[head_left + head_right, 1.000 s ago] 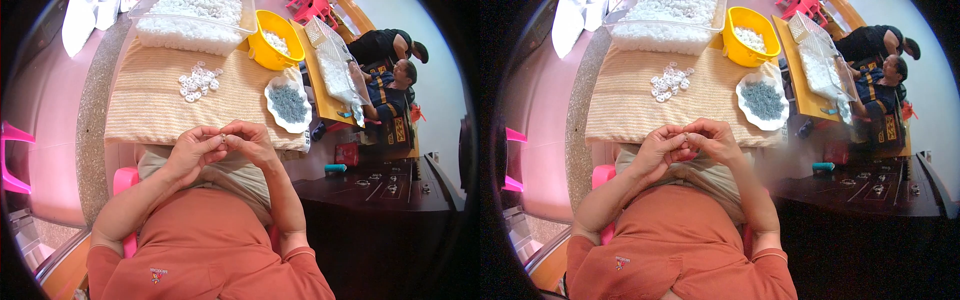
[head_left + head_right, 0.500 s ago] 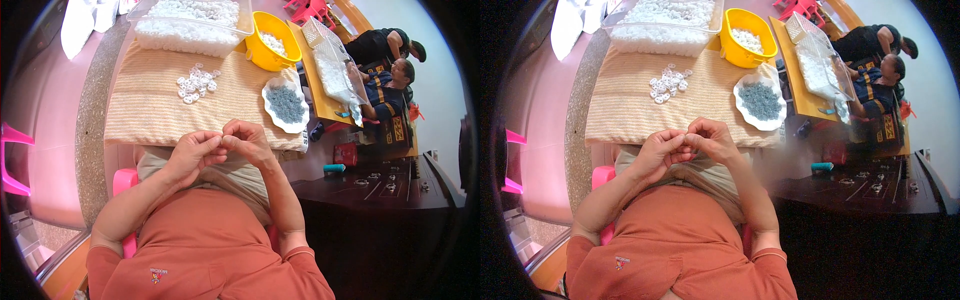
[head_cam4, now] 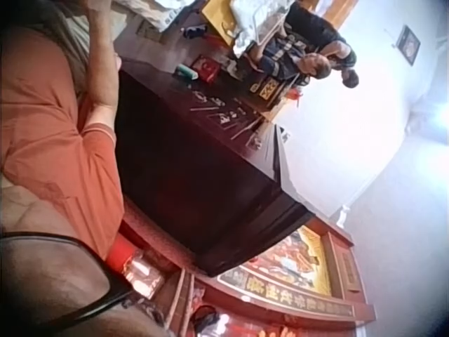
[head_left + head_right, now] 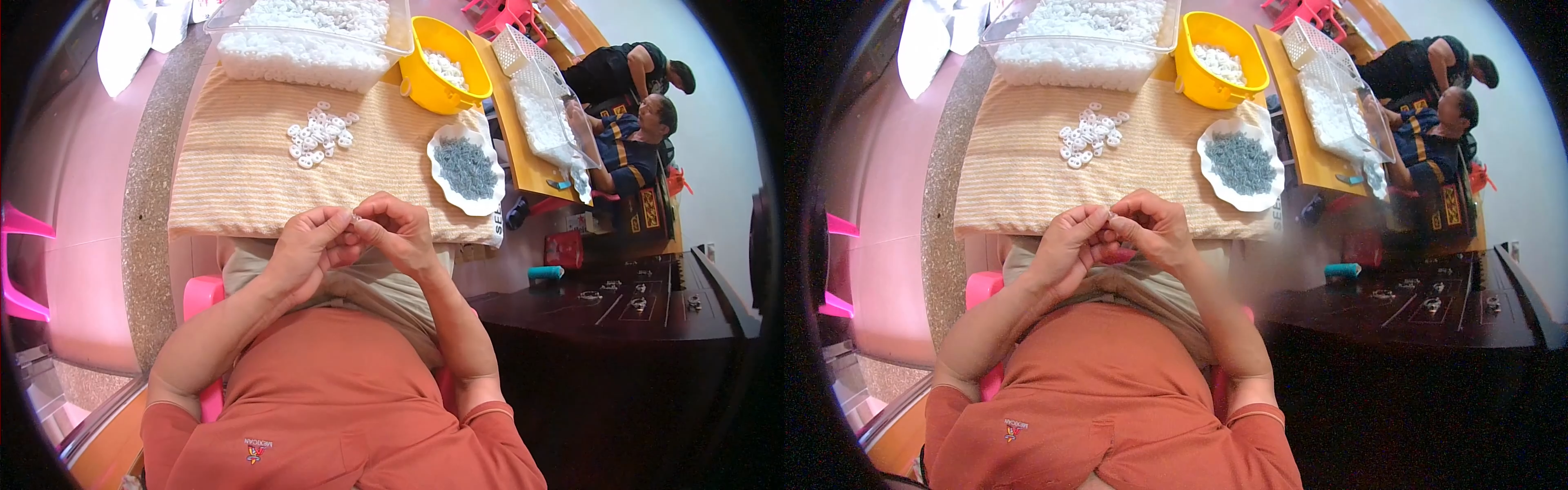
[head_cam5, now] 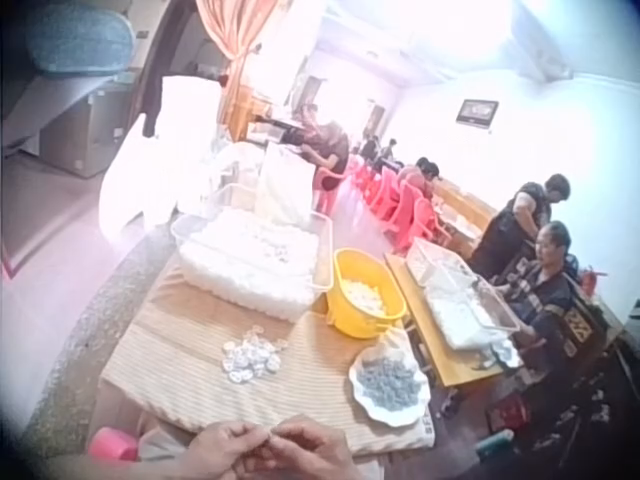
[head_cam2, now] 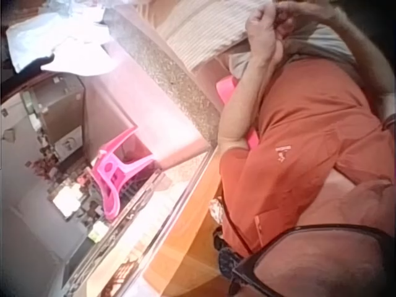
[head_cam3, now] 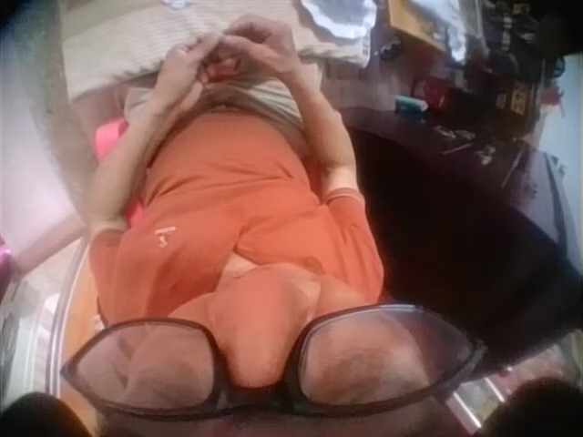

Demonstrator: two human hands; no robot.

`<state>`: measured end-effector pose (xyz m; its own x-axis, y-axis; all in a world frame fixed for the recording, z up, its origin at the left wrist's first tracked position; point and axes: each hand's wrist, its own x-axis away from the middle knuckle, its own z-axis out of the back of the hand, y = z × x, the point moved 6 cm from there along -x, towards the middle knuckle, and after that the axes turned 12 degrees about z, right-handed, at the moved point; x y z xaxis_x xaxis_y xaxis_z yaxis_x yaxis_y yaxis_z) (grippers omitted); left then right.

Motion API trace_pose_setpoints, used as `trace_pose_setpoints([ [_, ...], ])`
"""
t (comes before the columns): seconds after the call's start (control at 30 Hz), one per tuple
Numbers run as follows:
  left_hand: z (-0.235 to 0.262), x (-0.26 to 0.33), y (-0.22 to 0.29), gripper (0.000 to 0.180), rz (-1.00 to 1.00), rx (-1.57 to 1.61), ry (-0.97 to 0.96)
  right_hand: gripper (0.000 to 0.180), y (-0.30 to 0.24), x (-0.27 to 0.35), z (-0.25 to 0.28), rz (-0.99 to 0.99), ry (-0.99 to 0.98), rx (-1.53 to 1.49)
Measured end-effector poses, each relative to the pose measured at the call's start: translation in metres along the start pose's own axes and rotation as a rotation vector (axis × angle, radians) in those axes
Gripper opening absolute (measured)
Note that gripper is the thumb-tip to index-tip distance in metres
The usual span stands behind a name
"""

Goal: The person is manually assembling small white circular plastic parts at a workbench.

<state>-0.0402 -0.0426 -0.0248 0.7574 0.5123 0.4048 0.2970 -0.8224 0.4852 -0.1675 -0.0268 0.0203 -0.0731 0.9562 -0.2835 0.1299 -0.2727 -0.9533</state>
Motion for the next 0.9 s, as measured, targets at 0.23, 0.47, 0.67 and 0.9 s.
trace_pose_setpoints([
  [0.23,0.001,-0.001,0.003,0.018,-0.032,0.003,0.025,0.011,-0.007,-0.002,-0.003,0.204,-0.001,0.254],
  [0.47,0.003,0.0,0.004,0.015,-0.087,0.016,0.035,0.011,-0.018,-0.002,-0.002,0.27,-0.057,0.479],
  [0.67,0.008,-0.001,0.005,0.011,-0.093,0.053,0.131,0.01,-0.042,-0.007,0.05,0.45,0.15,1.014],
  [0.9,0.006,-0.001,0.004,0.011,-0.1,0.052,0.121,0.025,-0.038,-0.004,0.1,0.235,0.189,1.541],
])
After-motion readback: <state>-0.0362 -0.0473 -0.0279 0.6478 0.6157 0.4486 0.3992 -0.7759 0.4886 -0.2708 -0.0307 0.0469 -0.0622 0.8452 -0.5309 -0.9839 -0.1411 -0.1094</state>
